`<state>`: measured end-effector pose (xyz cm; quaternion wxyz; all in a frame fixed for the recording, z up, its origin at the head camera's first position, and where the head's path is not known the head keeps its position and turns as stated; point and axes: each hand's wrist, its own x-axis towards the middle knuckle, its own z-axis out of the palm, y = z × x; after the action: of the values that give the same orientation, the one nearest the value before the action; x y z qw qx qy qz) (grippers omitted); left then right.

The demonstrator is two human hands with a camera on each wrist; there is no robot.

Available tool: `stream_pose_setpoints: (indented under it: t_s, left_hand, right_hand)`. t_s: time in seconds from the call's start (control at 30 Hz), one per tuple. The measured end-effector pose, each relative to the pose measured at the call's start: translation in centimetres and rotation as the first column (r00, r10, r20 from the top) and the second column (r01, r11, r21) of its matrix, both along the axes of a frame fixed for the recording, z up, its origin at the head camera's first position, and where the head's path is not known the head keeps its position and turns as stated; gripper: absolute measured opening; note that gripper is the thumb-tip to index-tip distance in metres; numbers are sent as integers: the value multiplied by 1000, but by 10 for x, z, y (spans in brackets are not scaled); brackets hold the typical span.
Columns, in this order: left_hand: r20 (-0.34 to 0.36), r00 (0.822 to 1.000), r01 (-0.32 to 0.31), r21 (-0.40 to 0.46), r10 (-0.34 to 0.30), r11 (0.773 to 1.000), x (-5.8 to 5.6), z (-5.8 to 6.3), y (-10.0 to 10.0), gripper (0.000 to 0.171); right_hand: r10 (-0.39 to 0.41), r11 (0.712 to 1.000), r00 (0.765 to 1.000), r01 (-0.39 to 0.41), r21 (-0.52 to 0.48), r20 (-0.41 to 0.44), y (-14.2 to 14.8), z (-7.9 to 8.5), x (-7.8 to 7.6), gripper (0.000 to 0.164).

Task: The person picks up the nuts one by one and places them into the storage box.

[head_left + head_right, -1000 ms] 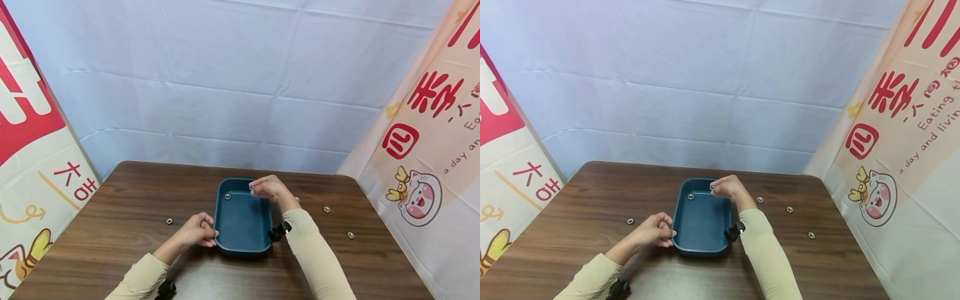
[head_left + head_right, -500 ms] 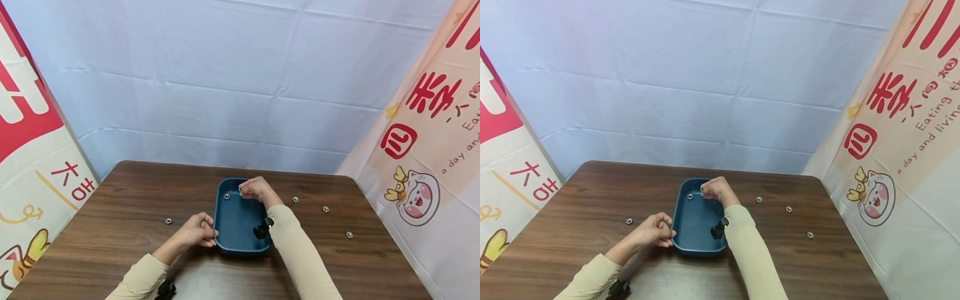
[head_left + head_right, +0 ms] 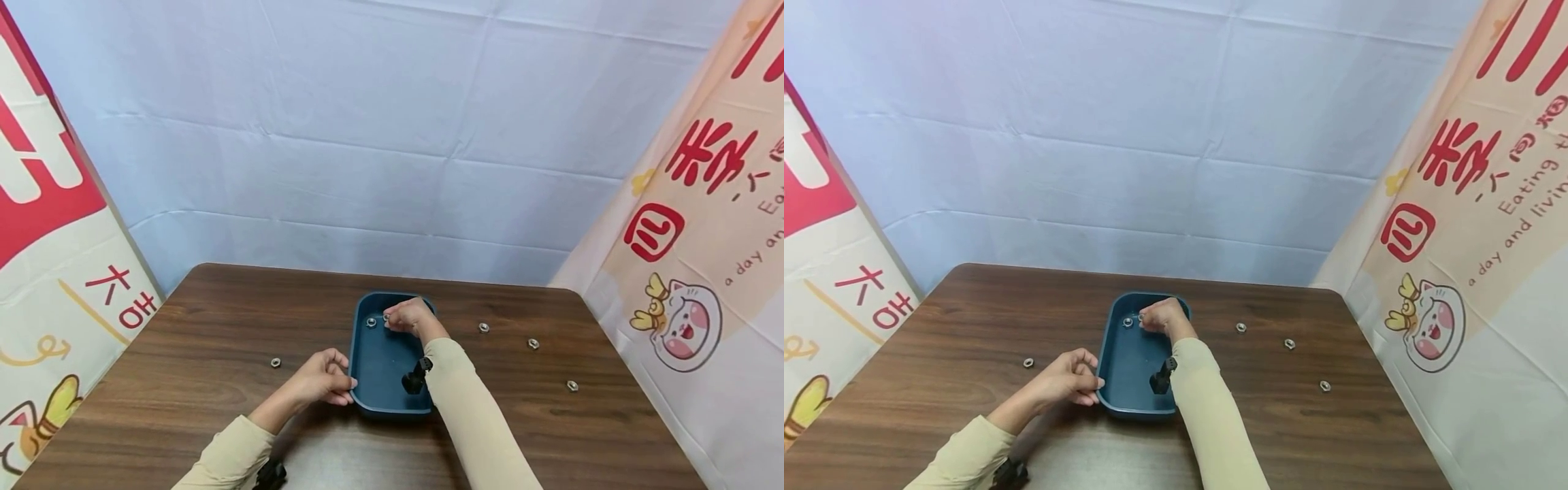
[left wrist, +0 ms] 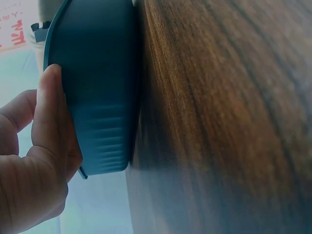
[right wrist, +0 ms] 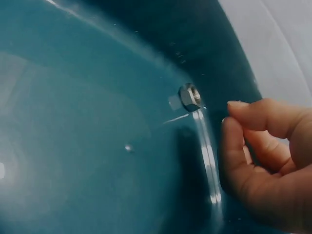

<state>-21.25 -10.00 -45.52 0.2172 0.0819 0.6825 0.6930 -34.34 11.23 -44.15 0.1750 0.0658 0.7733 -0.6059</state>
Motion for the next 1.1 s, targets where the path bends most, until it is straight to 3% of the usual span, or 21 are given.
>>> stream_pose_setpoints:
  t_s: [0.17, 0.53, 0.83, 1.0, 1.1]
  left_hand:
    - [-3, 1000, 4, 7, -4, 1000, 0, 0, 1, 36]
    - [-8, 1000, 9, 6, -9, 1000, 0, -3, -1, 36]
    - [-12, 1000, 0, 6, 0, 1000, 1, -1, 0, 37]
    - [-5, 1000, 2, 8, -2, 1000, 1, -1, 0, 37]
    - [-6, 1000, 1, 7, -1, 1000, 2, -1, -1, 36]
  right_hand:
    - [-10, 998, 1000, 11, 64, -17, -2, -5, 1, 30]
    - [-46, 995, 999, 48, 93, -19, -10, -17, -4, 25]
    - [-128, 966, 992, 121, 227, 14, -15, -16, -13, 17]
    - [-76, 946, 997, 74, 316, -5, -15, -12, -13, 11]
    - [38, 894, 998, -8, 449, -58, -15, -1, -6, 17]
